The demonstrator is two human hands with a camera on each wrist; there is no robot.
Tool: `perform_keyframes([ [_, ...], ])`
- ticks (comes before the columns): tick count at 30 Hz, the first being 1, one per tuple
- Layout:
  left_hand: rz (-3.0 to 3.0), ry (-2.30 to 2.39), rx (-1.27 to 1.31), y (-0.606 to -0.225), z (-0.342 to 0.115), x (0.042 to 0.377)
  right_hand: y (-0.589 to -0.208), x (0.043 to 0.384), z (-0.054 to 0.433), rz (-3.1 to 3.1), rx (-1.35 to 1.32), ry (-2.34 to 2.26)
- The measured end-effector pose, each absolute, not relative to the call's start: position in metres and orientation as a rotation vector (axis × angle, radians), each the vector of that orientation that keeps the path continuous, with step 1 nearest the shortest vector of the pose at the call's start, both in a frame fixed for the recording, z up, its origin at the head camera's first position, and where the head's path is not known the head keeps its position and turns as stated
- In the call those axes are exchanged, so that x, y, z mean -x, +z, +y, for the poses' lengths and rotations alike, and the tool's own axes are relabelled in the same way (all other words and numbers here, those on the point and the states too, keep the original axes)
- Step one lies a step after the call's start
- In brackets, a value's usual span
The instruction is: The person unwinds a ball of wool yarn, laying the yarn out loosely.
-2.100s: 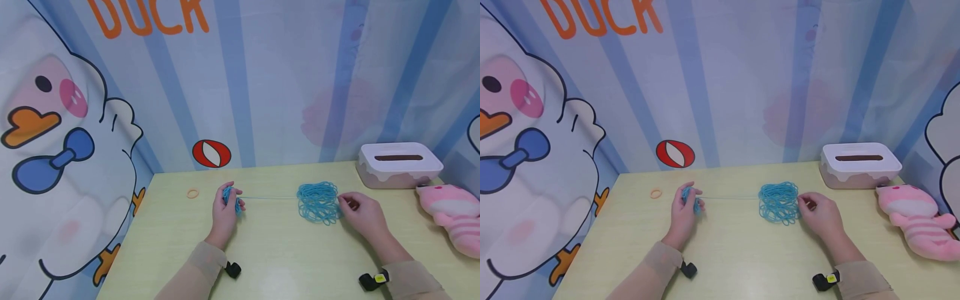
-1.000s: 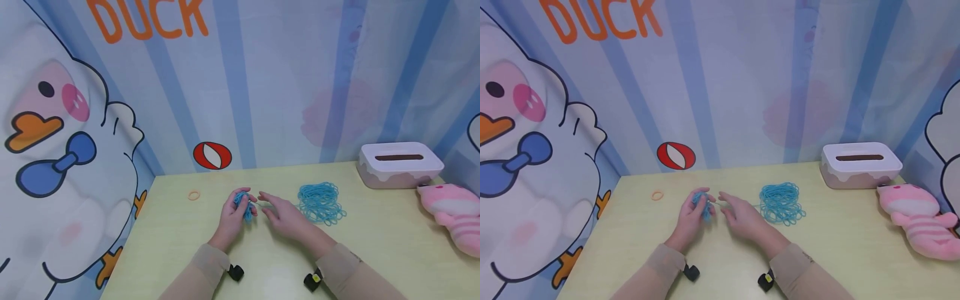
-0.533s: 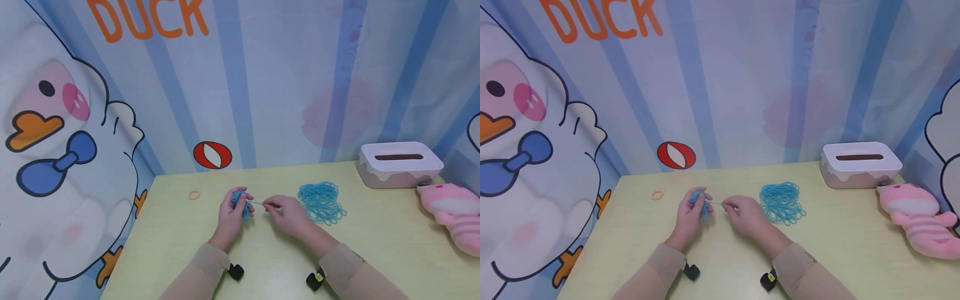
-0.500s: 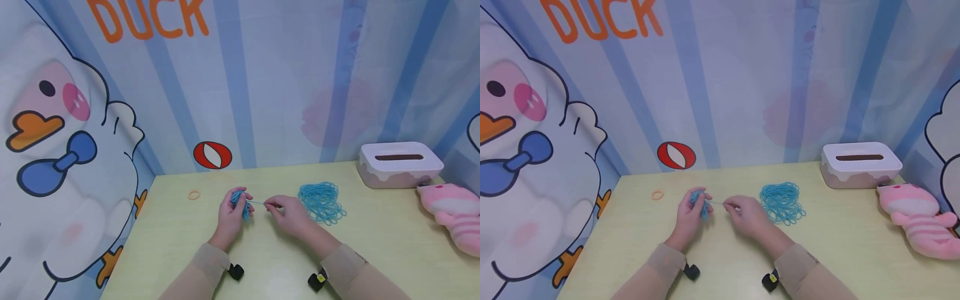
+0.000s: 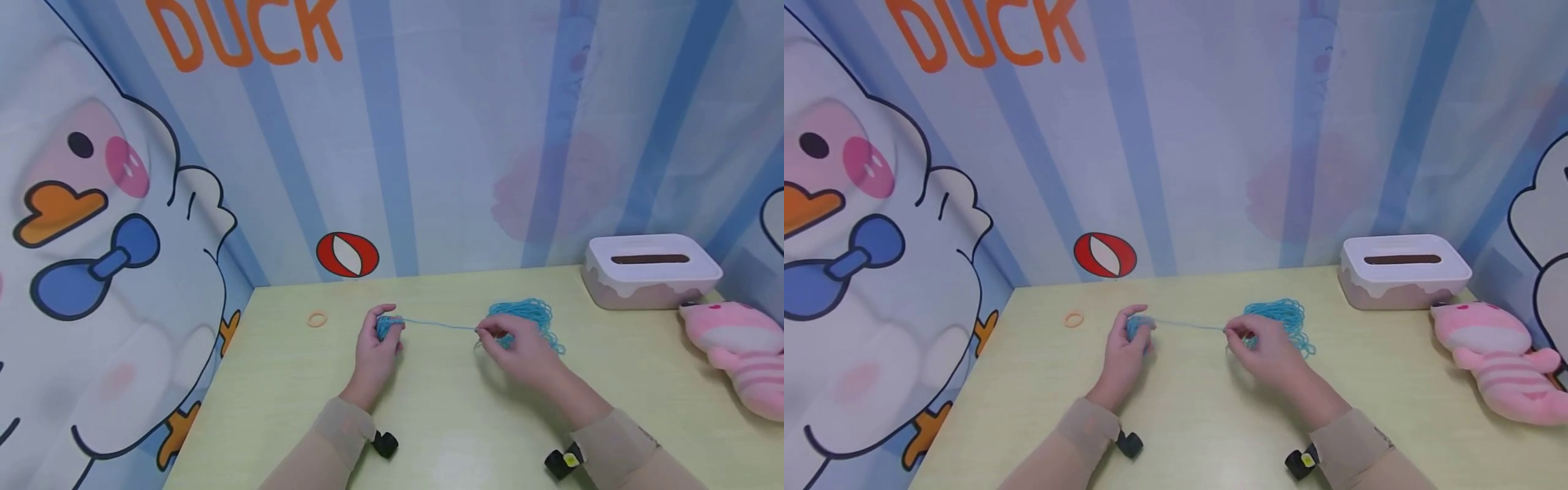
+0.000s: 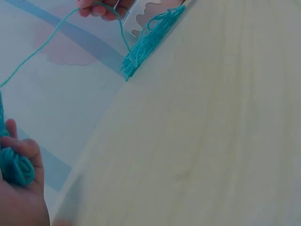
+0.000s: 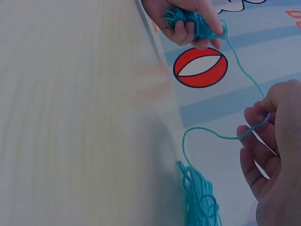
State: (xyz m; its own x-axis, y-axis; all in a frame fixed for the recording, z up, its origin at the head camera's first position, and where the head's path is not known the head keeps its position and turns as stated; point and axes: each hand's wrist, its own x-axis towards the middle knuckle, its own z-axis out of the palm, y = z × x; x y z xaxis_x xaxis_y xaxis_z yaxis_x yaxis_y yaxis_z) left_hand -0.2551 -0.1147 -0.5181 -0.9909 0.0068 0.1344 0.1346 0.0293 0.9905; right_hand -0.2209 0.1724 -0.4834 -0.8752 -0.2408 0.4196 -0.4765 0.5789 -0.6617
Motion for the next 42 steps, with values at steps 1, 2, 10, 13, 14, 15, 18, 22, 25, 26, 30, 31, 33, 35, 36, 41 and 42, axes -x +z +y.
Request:
perform_keyframes([
  [1,-2.199,-2.106,0.138,-0.518,-0.115,0.255,-0.483,0.22,0.177,-2.522,-0.571,1.173],
  [2,-2.206,-2.1,0.134,-0.517,-0.115,0.254,-0.482,0.219,0.181,-2.517,-0.55,1.155],
  [10,-2.155,-2.228,0.185,-0.514,-0.117,0.253,-0.482,0.215,0.214,-2.493,-0.384,1.121],
  [13,-2.148,-2.227,0.161,-0.515,-0.117,0.254,-0.483,0.214,0.224,-2.502,-0.345,1.105],
  [14,-2.133,-2.234,0.16,-0.515,-0.117,0.254,-0.483,0.213,0.228,-2.51,-0.328,1.1],
  [15,-2.119,-2.241,0.157,-0.515,-0.117,0.254,-0.483,0.212,0.231,-2.521,-0.306,1.097],
  [18,-2.055,-2.27,0.152,-0.516,-0.117,0.254,-0.483,0.209,0.24,-2.568,-0.229,1.081],
  [22,-1.994,-2.289,0.146,-0.515,-0.118,0.253,-0.482,0.207,0.252,-2.629,-0.133,1.039],
  [25,-1.977,-2.279,0.162,-0.514,-0.118,0.252,-0.483,0.207,0.26,-2.673,-0.089,0.997],
  [26,-1.974,-2.276,0.165,-0.514,-0.118,0.252,-0.483,0.208,0.262,-2.689,-0.079,0.978],
  [30,-1.98,-2.277,0.141,-0.513,-0.118,0.251,-0.487,0.213,0.27,-2.775,-0.032,0.923],
  [31,-1.982,-2.285,0.137,-0.514,-0.118,0.252,-0.488,0.214,0.271,-2.797,-0.022,0.913],
  [33,-1.984,-2.316,0.135,-0.514,-0.118,0.252,-0.491,0.217,0.272,-2.845,0.002,0.894],
  [35,-1.976,-2.358,0.147,-0.514,-0.117,0.252,-0.494,0.219,0.272,-2.879,0.013,0.884],
  [36,-1.974,-2.374,0.154,-0.513,-0.117,0.252,-0.495,0.221,0.272,-2.888,0.014,0.884],
  [41,-1.945,-2.439,0.198,-0.512,-0.115,0.253,-0.496,0.223,0.266,-2.857,0.04,0.907],
  [42,-1.945,-2.444,0.205,-0.512,-0.115,0.253,-0.495,0.223,0.262,-2.821,0.038,0.917],
])
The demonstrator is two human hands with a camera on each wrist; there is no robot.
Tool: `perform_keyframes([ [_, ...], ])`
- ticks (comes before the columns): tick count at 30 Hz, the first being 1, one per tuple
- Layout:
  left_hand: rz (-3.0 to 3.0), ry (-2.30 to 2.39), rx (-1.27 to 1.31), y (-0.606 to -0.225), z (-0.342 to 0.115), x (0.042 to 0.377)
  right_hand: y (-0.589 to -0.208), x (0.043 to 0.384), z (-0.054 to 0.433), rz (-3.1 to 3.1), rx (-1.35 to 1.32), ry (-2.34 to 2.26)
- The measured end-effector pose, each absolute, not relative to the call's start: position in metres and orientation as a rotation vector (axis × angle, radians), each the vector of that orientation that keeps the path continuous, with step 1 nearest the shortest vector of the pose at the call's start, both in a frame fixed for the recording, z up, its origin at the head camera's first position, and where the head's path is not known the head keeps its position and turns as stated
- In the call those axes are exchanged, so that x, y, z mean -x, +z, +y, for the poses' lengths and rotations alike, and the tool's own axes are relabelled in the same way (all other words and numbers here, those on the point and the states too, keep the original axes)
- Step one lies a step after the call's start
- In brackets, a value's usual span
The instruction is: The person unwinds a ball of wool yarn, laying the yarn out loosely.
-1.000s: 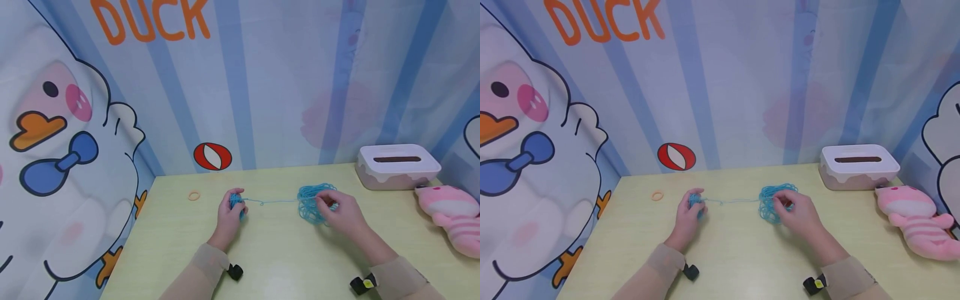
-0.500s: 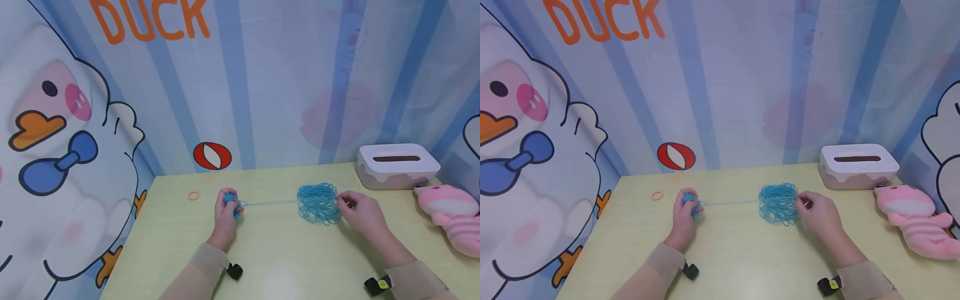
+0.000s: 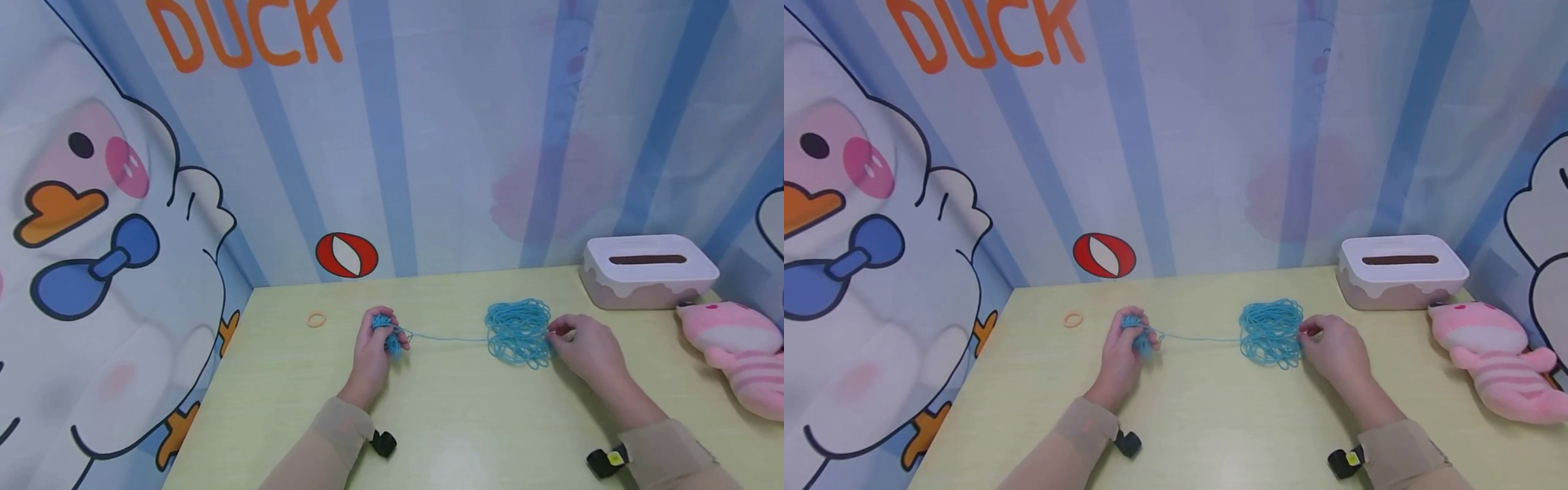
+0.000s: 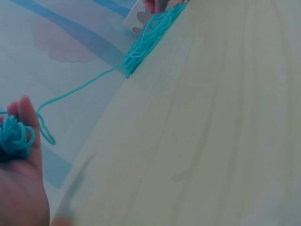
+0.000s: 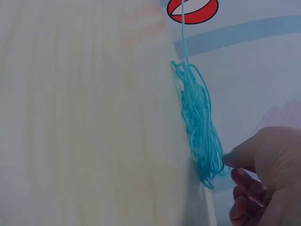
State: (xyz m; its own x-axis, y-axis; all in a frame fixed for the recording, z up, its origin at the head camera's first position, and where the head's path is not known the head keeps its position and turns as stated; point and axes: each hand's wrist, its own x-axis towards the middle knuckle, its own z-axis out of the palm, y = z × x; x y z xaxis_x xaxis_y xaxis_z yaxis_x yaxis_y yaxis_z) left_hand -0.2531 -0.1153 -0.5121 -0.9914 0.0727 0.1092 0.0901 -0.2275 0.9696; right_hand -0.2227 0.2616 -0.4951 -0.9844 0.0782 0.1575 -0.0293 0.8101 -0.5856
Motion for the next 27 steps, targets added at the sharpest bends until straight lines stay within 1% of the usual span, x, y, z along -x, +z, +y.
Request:
perform_keyframes([
  [3,-1.961,-2.448,0.226,-0.512,-0.116,0.253,-0.492,0.221,0.241,-2.634,-0.054,0.926],
  [7,-1.955,-2.46,0.257,-0.511,-0.117,0.252,-0.486,0.22,0.196,-2.457,-0.323,0.909],
  [11,-1.937,-2.483,0.274,-0.512,-0.116,0.252,-0.482,0.222,0.15,-2.596,-0.558,0.944],
  [14,-1.956,-2.479,0.276,-0.513,-0.116,0.252,-0.483,0.226,0.121,-2.738,-0.658,0.958],
  [17,-1.971,-2.477,0.28,-0.513,-0.116,0.251,-0.486,0.232,0.1,-2.816,-0.698,0.953],
  [21,-1.971,-2.474,0.284,-0.513,-0.116,0.251,-0.489,0.238,0.085,-2.839,-0.673,0.913],
  [27,-2.03,-2.408,0.25,-0.512,-0.117,0.252,-0.488,0.239,0.092,-2.822,-0.528,0.982],
])
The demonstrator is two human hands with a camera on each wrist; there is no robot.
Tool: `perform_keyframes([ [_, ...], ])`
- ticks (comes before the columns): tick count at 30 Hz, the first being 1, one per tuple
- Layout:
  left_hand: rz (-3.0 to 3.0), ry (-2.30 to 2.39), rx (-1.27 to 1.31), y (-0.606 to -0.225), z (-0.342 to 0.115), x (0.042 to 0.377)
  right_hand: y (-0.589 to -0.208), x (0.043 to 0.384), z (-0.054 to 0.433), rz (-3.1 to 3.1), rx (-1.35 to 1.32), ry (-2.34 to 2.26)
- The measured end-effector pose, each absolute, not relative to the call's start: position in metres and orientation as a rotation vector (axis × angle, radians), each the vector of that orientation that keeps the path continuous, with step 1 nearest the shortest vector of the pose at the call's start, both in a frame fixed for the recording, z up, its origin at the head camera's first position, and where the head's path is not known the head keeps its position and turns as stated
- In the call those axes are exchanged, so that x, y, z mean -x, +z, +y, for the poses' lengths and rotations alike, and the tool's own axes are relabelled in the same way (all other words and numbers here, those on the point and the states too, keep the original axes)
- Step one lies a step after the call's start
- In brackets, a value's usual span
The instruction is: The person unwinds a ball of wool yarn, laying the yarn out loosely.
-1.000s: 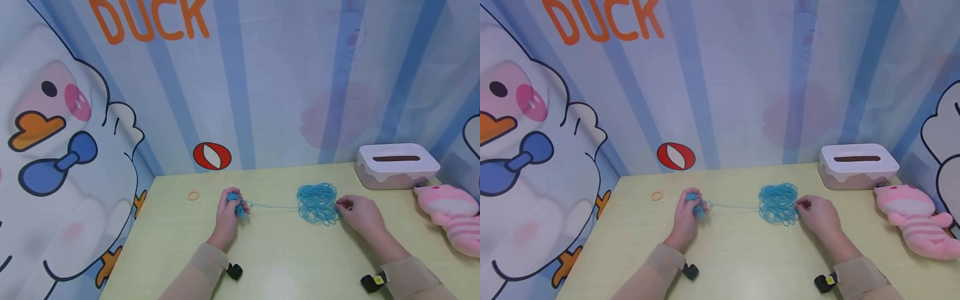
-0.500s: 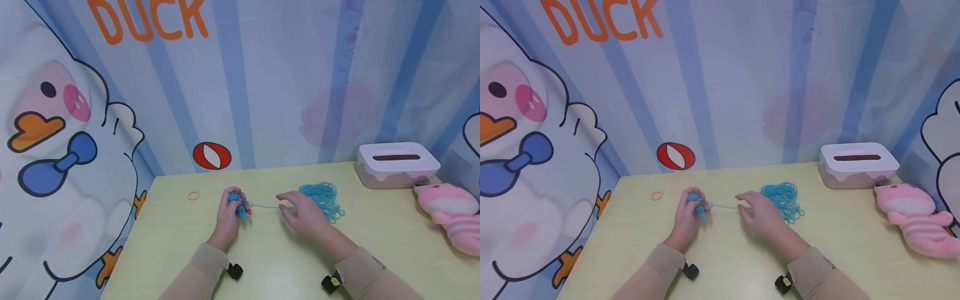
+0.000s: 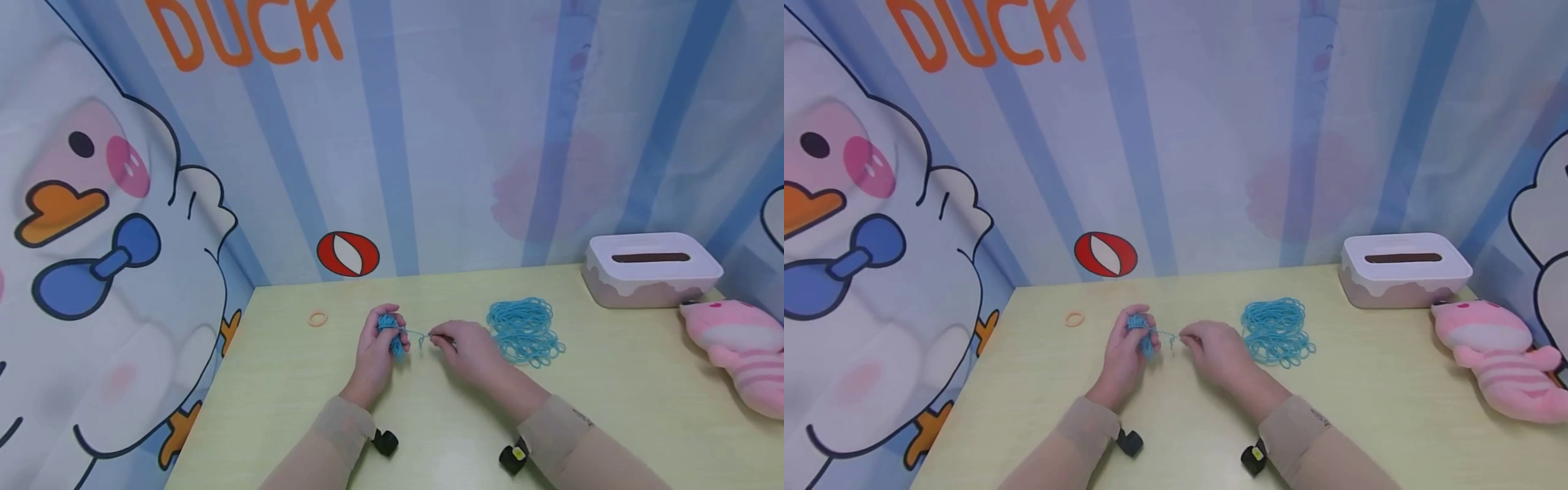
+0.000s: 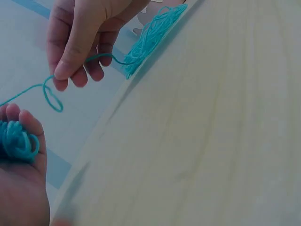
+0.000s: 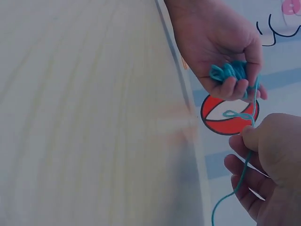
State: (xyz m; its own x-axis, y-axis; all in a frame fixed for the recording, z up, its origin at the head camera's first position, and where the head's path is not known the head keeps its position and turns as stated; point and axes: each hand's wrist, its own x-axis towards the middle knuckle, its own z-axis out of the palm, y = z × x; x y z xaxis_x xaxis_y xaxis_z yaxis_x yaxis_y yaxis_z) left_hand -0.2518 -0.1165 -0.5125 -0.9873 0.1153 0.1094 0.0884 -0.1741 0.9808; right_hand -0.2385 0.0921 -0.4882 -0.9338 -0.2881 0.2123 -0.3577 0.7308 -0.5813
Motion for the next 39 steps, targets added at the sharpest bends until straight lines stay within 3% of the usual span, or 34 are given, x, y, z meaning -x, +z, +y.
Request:
perform_keyframes([
  [18,1.994,2.432,-0.243,-0.514,-0.117,0.252,-0.467,0.219,0.183,-2.496,-0.411,0.984],
  [24,1.855,2.488,-0.136,-0.51,-0.112,0.254,-0.467,0.214,0.199,-2.464,-0.351,0.95],
  [39,2.259,2.277,-0.187,-0.515,-0.117,0.253,-0.47,0.208,0.238,-2.552,-0.169,0.92],
])
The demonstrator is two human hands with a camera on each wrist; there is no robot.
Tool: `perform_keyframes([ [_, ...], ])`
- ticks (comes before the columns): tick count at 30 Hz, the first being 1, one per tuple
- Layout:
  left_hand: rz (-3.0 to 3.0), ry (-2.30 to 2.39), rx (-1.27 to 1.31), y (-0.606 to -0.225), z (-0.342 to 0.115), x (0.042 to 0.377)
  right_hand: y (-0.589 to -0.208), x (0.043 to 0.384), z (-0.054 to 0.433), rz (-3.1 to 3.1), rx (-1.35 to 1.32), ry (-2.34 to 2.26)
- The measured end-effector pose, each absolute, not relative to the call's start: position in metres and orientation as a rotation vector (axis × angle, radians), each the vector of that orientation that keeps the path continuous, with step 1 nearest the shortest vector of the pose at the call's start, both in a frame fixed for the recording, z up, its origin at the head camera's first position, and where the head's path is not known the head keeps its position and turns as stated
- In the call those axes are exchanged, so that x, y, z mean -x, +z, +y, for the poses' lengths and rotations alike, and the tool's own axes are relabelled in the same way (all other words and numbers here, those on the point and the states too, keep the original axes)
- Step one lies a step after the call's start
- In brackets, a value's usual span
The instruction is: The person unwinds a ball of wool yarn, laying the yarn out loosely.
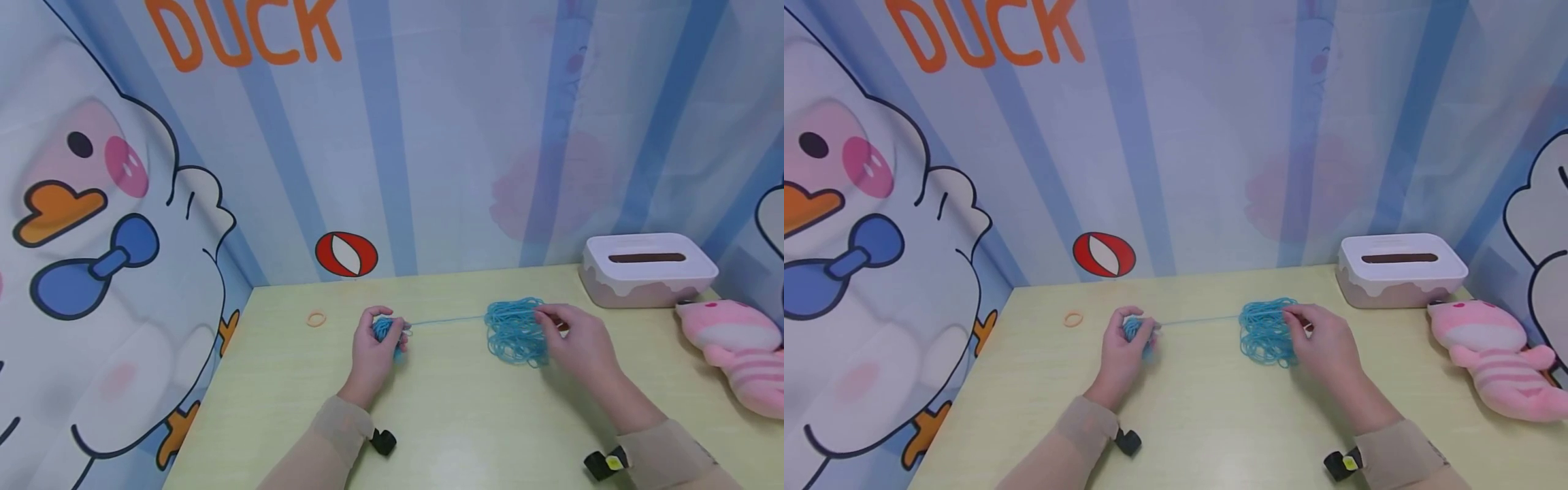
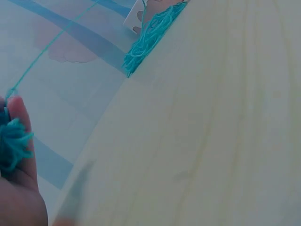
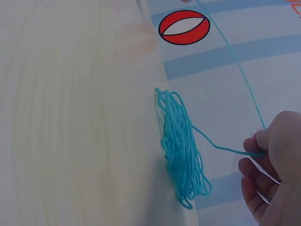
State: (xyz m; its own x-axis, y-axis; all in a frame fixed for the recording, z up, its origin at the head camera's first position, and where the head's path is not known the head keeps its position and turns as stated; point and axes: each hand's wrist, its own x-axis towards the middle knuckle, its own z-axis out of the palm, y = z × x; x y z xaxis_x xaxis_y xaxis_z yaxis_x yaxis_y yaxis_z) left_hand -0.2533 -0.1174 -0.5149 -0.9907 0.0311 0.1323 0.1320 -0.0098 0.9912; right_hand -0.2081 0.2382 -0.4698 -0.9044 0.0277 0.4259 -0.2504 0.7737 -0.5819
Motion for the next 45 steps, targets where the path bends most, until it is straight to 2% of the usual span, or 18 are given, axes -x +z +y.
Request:
perform_keyframes([
  [5,-2.183,-2.109,0.116,-0.513,-0.118,0.251,-0.474,0.212,0.253,-2.609,-0.137,0.899],
  [12,-2.024,-2.295,0.167,-0.511,-0.117,0.251,-0.478,0.217,0.266,-2.769,-0.073,0.892],
  [20,-2.103,-2.239,0.196,-0.516,-0.115,0.254,-0.485,0.224,0.276,-2.91,0.051,0.902],
  [26,-2.141,-2.181,0.251,-0.519,-0.116,0.255,-0.485,0.227,0.271,-2.951,0.044,0.901],
  [30,-2.184,-2.135,0.237,-0.516,-0.116,0.254,-0.48,0.225,0.244,-2.77,-0.025,0.894],
  [35,-2.153,-2.25,0.263,-0.511,-0.117,0.253,-0.472,0.223,0.186,-2.493,-0.305,0.927],
  [39,-2.126,-2.398,0.231,-0.508,-0.116,0.252,-0.47,0.222,0.141,-2.615,-0.528,1.001],
  [45,-2.154,-2.403,0.259,-0.505,-0.113,0.249,-0.475,0.229,0.097,-2.878,-0.666,1.134],
])
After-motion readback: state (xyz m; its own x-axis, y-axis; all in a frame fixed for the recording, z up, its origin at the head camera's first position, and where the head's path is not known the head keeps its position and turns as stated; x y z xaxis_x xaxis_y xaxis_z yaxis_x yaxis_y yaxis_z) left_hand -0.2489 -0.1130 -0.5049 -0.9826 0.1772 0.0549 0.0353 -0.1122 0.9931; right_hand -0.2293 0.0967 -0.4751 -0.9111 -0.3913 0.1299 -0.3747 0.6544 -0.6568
